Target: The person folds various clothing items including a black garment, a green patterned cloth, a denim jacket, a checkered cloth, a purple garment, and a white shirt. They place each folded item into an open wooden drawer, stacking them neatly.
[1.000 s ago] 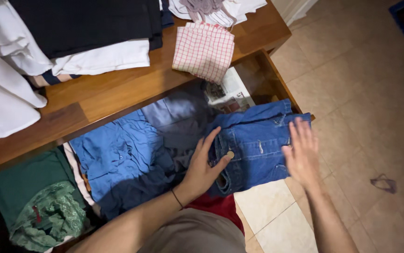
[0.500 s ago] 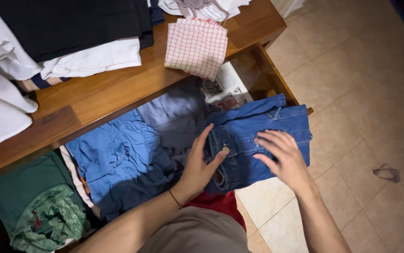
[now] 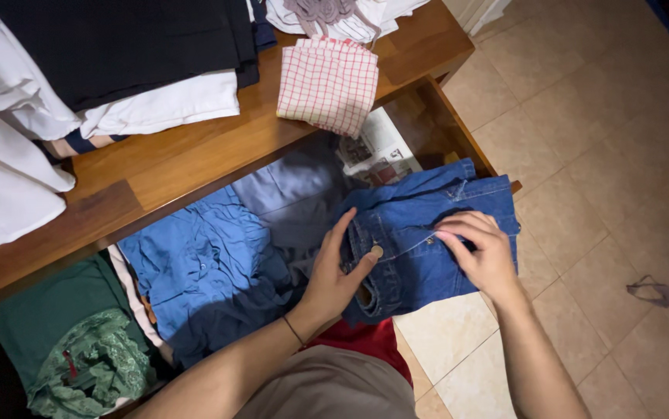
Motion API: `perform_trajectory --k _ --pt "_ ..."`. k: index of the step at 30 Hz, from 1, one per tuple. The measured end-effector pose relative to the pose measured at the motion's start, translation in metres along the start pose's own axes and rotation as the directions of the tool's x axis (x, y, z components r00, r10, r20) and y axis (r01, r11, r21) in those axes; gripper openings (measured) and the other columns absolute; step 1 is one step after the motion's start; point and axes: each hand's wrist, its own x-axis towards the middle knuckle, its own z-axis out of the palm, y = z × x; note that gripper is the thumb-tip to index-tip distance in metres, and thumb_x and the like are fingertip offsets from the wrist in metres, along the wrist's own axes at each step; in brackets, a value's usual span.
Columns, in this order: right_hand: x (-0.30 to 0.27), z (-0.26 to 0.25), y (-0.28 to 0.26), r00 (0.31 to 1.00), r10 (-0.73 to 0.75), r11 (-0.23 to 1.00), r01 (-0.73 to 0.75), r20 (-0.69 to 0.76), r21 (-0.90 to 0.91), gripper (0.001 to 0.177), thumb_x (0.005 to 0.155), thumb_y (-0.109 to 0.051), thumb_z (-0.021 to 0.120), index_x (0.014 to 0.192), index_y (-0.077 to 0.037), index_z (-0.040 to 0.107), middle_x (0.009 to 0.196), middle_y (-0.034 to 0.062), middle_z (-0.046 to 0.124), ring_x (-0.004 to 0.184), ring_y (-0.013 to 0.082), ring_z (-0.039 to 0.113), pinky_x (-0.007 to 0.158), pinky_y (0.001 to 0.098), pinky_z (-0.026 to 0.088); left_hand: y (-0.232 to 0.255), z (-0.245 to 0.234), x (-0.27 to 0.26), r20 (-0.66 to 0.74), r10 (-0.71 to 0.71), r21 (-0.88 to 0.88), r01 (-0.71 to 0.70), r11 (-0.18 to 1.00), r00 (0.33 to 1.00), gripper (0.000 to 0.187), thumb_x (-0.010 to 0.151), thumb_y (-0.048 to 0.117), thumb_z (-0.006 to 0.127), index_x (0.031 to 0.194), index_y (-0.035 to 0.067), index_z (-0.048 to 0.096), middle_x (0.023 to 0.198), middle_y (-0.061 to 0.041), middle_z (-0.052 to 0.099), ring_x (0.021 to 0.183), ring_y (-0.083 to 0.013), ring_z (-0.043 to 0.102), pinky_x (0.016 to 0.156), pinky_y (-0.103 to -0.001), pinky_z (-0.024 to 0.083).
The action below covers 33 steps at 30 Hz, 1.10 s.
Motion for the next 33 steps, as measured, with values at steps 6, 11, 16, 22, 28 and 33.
perform_trajectory --k 6,11,16,22,28,33 --pt "0.001 -0.004 -0.004 0.995 -0.044 0.999 0.044 0.094 0.0 0.018 0.086 -0.011 0.077 0.104 -0.007 0.078 0.098 0.0056 0.073 0.096 0.0221 0.068 0.093 0.0366 0.047 0.002 -0.001 0.0 0.012 0.013 0.057 -0.013 0.998 1.0 0.072 0.094 0.027 0.073 0.156 0.012 0.039 0.136 -0.018 0.057 0.129 -0.0288 0.058 0.108 -0.038 0.044" --pt "0.001 -0.01 -0.014 0.983 -0.101 0.99 0.113 0.151 -0.078 0.021 0.081 -0.012 0.079 0.102 -0.012 0.079 0.101 0.0041 0.07 0.101 0.024 0.065 0.091 0.0379 0.047 0.004 -0.002 -0.001 0.034 -0.069 0.059 0.067 0.996 0.997 0.074 0.092 0.029 0.073 0.155 0.014 0.039 0.133 -0.017 0.057 0.124 -0.0288 0.06 0.103 -0.038 0.047" --pt "0.0 -0.012 -0.016 0.974 -0.17 0.974 0.189 0.153 -0.121 0.018 0.077 -0.014 0.08 0.095 -0.01 0.076 0.1 0.0054 0.069 0.104 0.0265 0.065 0.092 0.0401 0.048 0.001 -0.003 -0.002 0.021 0.048 0.057 -0.049 0.997 0.999 0.072 0.094 0.027 0.074 0.155 0.009 0.039 0.138 -0.019 0.055 0.131 -0.0301 0.057 0.109 -0.038 0.044" --pt "-0.009 -0.003 -0.006 0.999 -0.031 0.986 0.034 0.019 -0.164 0.014 0.085 -0.015 0.081 0.094 -0.007 0.073 0.101 0.0058 0.071 0.103 0.0256 0.066 0.091 0.0378 0.048 0.001 -0.003 -0.003 0.023 0.025 0.047 -0.026 0.999 0.999 0.073 0.094 0.025 0.073 0.156 0.01 0.038 0.139 -0.018 0.054 0.13 -0.0292 0.056 0.106 -0.037 0.045" --pt "-0.014 0.002 -0.006 0.994 -0.087 0.982 0.074 -0.069 -0.172 0.019 0.075 -0.018 0.087 0.079 -0.008 0.072 0.104 0.007 0.069 0.105 0.0278 0.064 0.095 0.04 0.046 0.013 -0.006 0.0 0.053 -0.124 -0.002 0.124 0.992 0.991 0.075 0.09 0.027 0.072 0.156 0.015 0.037 0.137 -0.013 0.054 0.115 -0.0276 0.061 0.086 -0.037 0.049" --pt "-0.028 0.01 -0.027 0.986 0.033 0.956 -0.078 -0.162 -0.284 0.025 0.072 -0.019 0.089 0.094 -0.009 0.08 0.119 0.0087 0.068 0.112 0.0281 0.059 0.097 0.0398 0.044 0.007 -0.002 0.0 0.029 -0.039 -0.013 0.039 0.999 0.999 0.073 0.093 0.025 0.073 0.156 0.012 0.038 0.136 -0.015 0.054 0.122 -0.0252 0.06 0.099 -0.034 0.049"
